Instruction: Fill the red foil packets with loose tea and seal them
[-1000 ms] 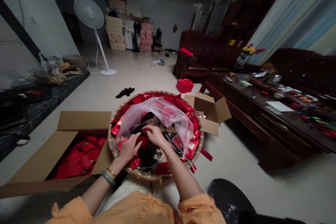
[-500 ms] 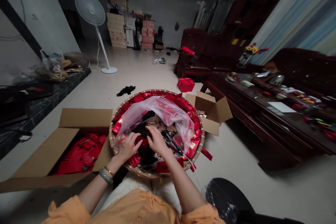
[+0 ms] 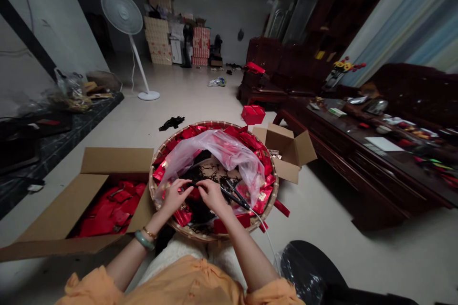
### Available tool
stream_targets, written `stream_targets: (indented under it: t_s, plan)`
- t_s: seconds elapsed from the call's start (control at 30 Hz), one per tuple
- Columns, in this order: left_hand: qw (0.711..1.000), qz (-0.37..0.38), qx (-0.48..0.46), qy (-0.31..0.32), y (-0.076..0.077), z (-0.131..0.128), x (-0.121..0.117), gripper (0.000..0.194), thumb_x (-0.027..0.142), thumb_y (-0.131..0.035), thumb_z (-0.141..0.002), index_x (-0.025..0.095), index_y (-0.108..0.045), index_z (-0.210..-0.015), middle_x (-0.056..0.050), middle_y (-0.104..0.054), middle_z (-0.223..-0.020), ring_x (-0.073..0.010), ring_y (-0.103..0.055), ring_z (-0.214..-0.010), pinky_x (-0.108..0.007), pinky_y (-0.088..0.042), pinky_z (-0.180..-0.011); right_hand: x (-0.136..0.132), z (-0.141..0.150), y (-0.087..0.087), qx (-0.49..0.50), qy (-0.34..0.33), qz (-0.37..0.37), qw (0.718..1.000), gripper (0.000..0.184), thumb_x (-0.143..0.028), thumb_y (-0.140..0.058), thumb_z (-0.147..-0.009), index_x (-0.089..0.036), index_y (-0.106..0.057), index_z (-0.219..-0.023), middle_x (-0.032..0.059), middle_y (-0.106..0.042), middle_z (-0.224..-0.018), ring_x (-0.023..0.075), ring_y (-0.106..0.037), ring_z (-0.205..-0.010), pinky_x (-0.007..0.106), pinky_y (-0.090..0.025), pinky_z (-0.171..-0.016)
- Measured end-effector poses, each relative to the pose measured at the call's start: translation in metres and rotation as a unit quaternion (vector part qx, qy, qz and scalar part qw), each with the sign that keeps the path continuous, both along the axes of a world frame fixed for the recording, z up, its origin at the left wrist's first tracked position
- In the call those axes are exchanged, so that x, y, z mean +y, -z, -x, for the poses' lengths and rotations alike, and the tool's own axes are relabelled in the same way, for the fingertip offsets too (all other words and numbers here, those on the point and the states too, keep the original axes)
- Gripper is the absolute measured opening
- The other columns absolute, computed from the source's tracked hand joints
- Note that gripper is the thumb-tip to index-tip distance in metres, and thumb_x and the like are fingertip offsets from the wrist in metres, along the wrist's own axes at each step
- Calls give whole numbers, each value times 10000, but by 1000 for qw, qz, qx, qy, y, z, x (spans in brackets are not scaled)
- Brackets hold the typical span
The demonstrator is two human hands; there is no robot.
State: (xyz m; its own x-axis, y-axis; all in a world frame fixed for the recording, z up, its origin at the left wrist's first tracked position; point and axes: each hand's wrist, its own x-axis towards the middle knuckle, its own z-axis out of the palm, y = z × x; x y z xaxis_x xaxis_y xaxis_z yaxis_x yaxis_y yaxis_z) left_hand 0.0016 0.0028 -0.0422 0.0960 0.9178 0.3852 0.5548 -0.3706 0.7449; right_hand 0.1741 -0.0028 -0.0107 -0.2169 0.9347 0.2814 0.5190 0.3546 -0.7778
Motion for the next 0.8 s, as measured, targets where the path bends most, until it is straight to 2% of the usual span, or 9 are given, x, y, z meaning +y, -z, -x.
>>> stream_targets:
  t_s: [0.17,0.3,0.4,0.53,0.63,0.8]
  plan:
    - [998,-61,-11,27,-7,-6,-5,209,220,-520,-837,189,-615,-1020,-64,-648,-995,-183,-604,-947,-371,-500,-861,-1,2,1,17,13,10,1000,205,-164,-532,-784,-203,-697,-899,43,-689,-865,152,-621,-765,276,-482,-748]
    - [990,-119,22,73,-11,-6,-9,296,167,-469,-860,196,-554,-1143,-78,-623,-1097,-182,-575,-1036,-387,-474,-922,0,1,4,28,30,9,999,206,-166,-524,-786,-203,-697,-894,45,-687,-866,156,-619,-769,284,-483,-747]
    - [991,-107,34,70,-9,-2,-7,313,181,-512,-840,196,-541,-1151,-83,-605,-1124,-194,-560,-1063,-401,-467,-934,-2,0,6,31,28,3,999,207,-175,-518,-795,-209,-695,-898,41,-685,-863,153,-616,-764,285,-483,-745]
    - [993,-82,35,71,-8,5,-3,197,205,-531,-832,196,-601,-1016,-62,-641,-995,-185,-603,-945,-372,-506,-848,-6,-1,9,39,6,-2,999,189,-228,-581,-775,-207,-680,-935,42,-674,-883,149,-611,-751,268,-489,-698]
    - [993,-71,48,85,-11,8,-1,190,204,-542,-829,198,-609,-1007,-54,-650,-972,-177,-608,-921,-341,-510,-821,-8,-1,10,39,2,-21,999,180,-181,-591,-754,-202,-680,-909,43,-666,-869,153,-608,-767,266,-486,-703]
    - [990,-54,65,111,-14,11,-1,238,235,-586,-810,203,-601,-1045,-53,-654,-976,-179,-612,-909,-328,-509,-799,-6,-5,5,43,33,-48,997,174,-129,-536,-767,-202,-687,-812,37,-664,-806,154,-607,-760,274,-478,-726]
